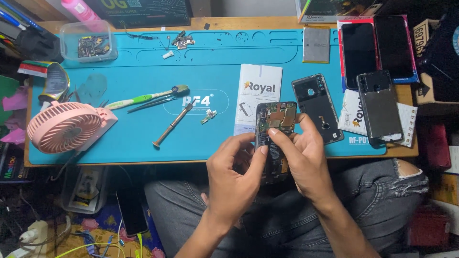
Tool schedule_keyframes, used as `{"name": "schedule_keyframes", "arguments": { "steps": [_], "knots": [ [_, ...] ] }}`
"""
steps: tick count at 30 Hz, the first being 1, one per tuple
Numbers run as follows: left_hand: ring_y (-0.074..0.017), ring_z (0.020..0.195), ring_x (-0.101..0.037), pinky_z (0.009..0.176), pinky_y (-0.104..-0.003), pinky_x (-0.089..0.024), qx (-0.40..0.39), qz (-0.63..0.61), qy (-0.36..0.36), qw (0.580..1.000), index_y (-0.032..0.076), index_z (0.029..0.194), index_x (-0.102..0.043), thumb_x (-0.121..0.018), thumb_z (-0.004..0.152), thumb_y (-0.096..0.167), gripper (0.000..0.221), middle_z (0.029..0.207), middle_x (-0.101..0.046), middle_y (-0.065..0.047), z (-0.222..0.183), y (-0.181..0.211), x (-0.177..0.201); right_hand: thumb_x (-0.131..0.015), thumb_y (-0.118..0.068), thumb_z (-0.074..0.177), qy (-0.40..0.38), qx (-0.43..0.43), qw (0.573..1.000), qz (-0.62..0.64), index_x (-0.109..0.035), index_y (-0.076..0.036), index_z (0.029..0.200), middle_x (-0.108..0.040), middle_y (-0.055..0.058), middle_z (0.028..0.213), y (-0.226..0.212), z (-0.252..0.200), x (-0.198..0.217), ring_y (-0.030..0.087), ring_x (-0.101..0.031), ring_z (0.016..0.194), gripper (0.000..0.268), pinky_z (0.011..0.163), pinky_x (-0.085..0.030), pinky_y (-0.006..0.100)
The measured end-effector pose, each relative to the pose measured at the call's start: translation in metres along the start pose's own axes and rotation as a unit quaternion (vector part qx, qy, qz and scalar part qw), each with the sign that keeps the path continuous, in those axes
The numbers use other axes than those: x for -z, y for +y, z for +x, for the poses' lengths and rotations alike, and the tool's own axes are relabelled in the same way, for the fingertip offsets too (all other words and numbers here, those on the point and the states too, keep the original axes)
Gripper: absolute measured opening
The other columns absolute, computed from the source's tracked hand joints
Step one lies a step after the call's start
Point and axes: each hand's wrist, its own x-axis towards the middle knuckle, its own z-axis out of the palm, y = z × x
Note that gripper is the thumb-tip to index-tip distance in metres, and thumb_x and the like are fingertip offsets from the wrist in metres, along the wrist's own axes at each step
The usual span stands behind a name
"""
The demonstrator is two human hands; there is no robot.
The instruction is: Preparing and disassembling the back cover and internal components of a smartphone for repair.
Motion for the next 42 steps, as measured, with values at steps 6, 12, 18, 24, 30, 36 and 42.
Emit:
{"name": "schedule_keyframes", "arguments": {
  "steps": [6, 12, 18, 24, 30, 36, 42],
  "knots": [
    [-0.0102, 0.063, -0.062, 0.060, -0.027, -0.053, -0.004, 0.006, 0.004, 1.000, 0.008, 0.106, -0.077, -0.077, 0.094, 0.018, 0.015, 0.084, -0.072, -0.001, 0.000, -0.002, 0.000, -0.069, -0.011, 0.097, 0.004, -0.012, 1.000, -0.010, -0.063, -0.008, 0.125, -0.080, 0.012, 0.120, -0.001, 0.002, -0.003, 0.019, -0.076, 0.106, 0.030, 0.097, -0.063, 0.033],
    [-0.0095, 0.064, -0.062, 0.060, -0.026, -0.054, -0.003, 0.004, 0.004, 1.000, 0.009, 0.106, -0.077, -0.078, 0.093, 0.017, 0.015, 0.083, -0.071, -0.001, 0.002, -0.003, 0.001, -0.071, -0.010, 0.096, -0.001, -0.017, 1.000, 0.002, -0.065, -0.007, 0.126, -0.080, 0.011, 0.118, 0.003, 0.006, -0.001, 0.017, -0.076, 0.100, 0.031, 0.093, -0.062, 0.030],
    [-0.0102, 0.064, -0.061, 0.058, -0.025, -0.054, -0.017, 0.014, 0.004, 1.000, 0.009, 0.099, -0.076, -0.076, 0.094, 0.016, 0.009, 0.081, -0.068, 0.000, 0.008, -0.003, 0.004, -0.073, -0.009, 0.095, -0.013, -0.008, 1.000, -0.014, -0.065, -0.007, 0.124, -0.081, 0.010, 0.115, 0.008, 0.007, 0.002, 0.015, -0.075, 0.096, 0.030, 0.091, -0.061, 0.028],
    [-0.0050, 0.064, -0.057, 0.059, -0.024, -0.051, 0.036, -0.010, -0.008, 0.999, 0.010, 0.089, -0.073, -0.073, 0.093, 0.016, 0.007, 0.073, -0.066, 0.005, 0.024, 0.000, 0.010, -0.073, -0.009, 0.097, -0.054, 0.023, 0.996, -0.068, -0.062, -0.009, 0.115, -0.082, 0.009, 0.109, 0.006, 0.001, -0.001, 0.013, -0.075, 0.097, 0.021, 0.095, -0.061, 0.026],
    [-0.0031, 0.062, -0.055, 0.057, -0.022, -0.050, 0.032, -0.002, -0.008, 0.999, 0.010, 0.083, -0.073, -0.073, 0.088, 0.011, 0.006, 0.070, -0.066, 0.005, 0.026, 0.001, 0.012, -0.073, -0.009, 0.097, -0.052, 0.017, 0.996, -0.074, -0.062, -0.007, 0.116, -0.082, 0.009, 0.105, 0.012, 0.000, -0.001, 0.012, -0.075, 0.094, 0.022, 0.091, -0.060, 0.025],
    [-0.0182, 0.057, -0.072, 0.053, -0.032, -0.060, -0.035, -0.064, 0.029, 0.997, 0.002, 0.086, -0.079, -0.079, 0.081, -0.001, 0.006, 0.059, -0.070, -0.012, 0.026, -0.015, 0.007, -0.077, -0.002, 0.091, -0.031, 0.066, 0.994, -0.078, -0.065, 0.001, 0.114, -0.078, 0.019, 0.087, 0.030, 0.010, 0.003, 0.019, -0.075, 0.086, 0.027, 0.078, -0.067, 0.040],
    [-0.0142, 0.060, -0.067, 0.053, -0.031, -0.059, -0.014, -0.074, 0.026, 0.997, 0.002, 0.086, -0.079, -0.078, 0.081, 0.000, 0.005, 0.059, -0.069, -0.012, 0.027, -0.013, 0.008, -0.077, 0.001, 0.090, -0.017, 0.062, 0.995, -0.073, -0.066, 0.002, 0.112, -0.079, 0.020, 0.086, 0.029, 0.008, -0.001, 0.018, -0.074, 0.084, 0.025, 0.074, -0.067, 0.039]
  ]
}}
